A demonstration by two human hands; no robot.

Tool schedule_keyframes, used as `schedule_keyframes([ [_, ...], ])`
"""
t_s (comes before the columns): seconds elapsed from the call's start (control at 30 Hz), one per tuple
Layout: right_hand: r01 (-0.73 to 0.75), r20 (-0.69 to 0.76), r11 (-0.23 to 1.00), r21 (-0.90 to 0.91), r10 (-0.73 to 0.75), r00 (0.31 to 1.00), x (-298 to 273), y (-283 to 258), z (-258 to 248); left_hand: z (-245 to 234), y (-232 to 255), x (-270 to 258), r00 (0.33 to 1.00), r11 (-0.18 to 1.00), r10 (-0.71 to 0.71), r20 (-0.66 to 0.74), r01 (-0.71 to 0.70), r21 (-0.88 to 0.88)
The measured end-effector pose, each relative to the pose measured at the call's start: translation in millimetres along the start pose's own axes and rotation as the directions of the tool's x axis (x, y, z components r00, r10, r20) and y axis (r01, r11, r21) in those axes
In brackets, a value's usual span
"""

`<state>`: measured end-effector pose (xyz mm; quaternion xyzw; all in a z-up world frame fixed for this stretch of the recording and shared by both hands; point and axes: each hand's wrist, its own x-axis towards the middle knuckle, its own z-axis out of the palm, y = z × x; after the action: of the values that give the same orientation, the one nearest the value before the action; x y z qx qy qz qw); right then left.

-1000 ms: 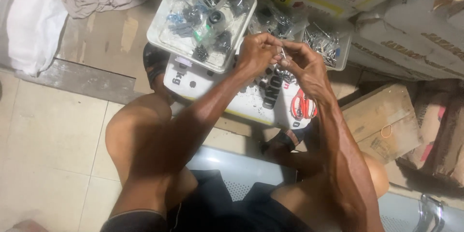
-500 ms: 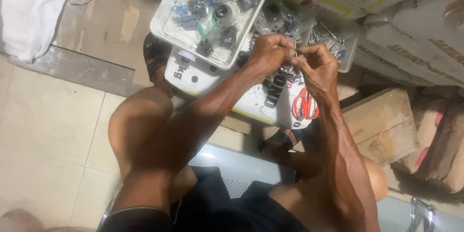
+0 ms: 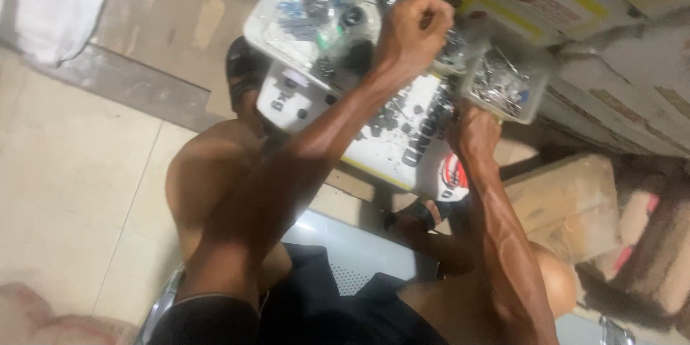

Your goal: Sorting small metal hardware components from plastic trays into a pile.

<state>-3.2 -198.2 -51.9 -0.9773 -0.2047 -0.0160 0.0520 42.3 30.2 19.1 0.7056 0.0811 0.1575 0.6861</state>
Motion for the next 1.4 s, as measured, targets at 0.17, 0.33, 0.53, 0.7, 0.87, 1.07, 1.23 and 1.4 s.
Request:
schedule_keyframes([
  [0.17,0.124,-0.058,0.982,0.144,-0.117,0.991,33.6,-20.7,22.0,-3.2,14.5,-7.2,0.963,0.957,-0.25,0.106,0.262,-0.126],
  [0.33,0.099,0.053,0.952,0.291,-0.12,0.991,51.5,-38.8,64.2,-2.7,10.1,-8.3,0.961,0.96,-0.229,0.157,0.25,-0.129],
  [0.53,-0.045,0.233,0.886,0.462,-0.073,0.97,55.2,-52.5,61.6,-6.5,6.8,-3.5,0.964,0.961,-0.243,0.111,0.255,-0.111],
  [0.7,0.195,0.027,0.939,0.285,-0.211,0.977,47.6,-40.6,71.8,-8.1,18.2,-7.8,0.961,0.953,-0.236,0.146,0.258,-0.159],
  [0.87,0.226,0.034,0.905,0.361,-0.255,0.966,31.9,-36.0,47.9,-5.9,23.8,-10.0,0.94,0.943,-0.303,0.16,0.319,-0.092],
  [1.07,0.024,0.261,0.942,0.334,-0.117,0.958,14.7,4.6,43.4,7.2,-25.2,-24.4,0.909,0.96,-0.162,0.384,0.054,0.275],
  [1.23,-0.059,0.266,0.896,0.441,-0.068,0.962,5.9,17.9,27.1,27.4,-81.3,-50.8,0.777,0.695,-0.425,0.465,-0.049,0.717],
  [1.4,-0.166,0.225,0.736,0.656,0.018,0.974,9.5,-12.1,-21.8,24.9,-74.6,-51.9,0.76,0.7,-0.365,0.538,-0.157,0.697],
])
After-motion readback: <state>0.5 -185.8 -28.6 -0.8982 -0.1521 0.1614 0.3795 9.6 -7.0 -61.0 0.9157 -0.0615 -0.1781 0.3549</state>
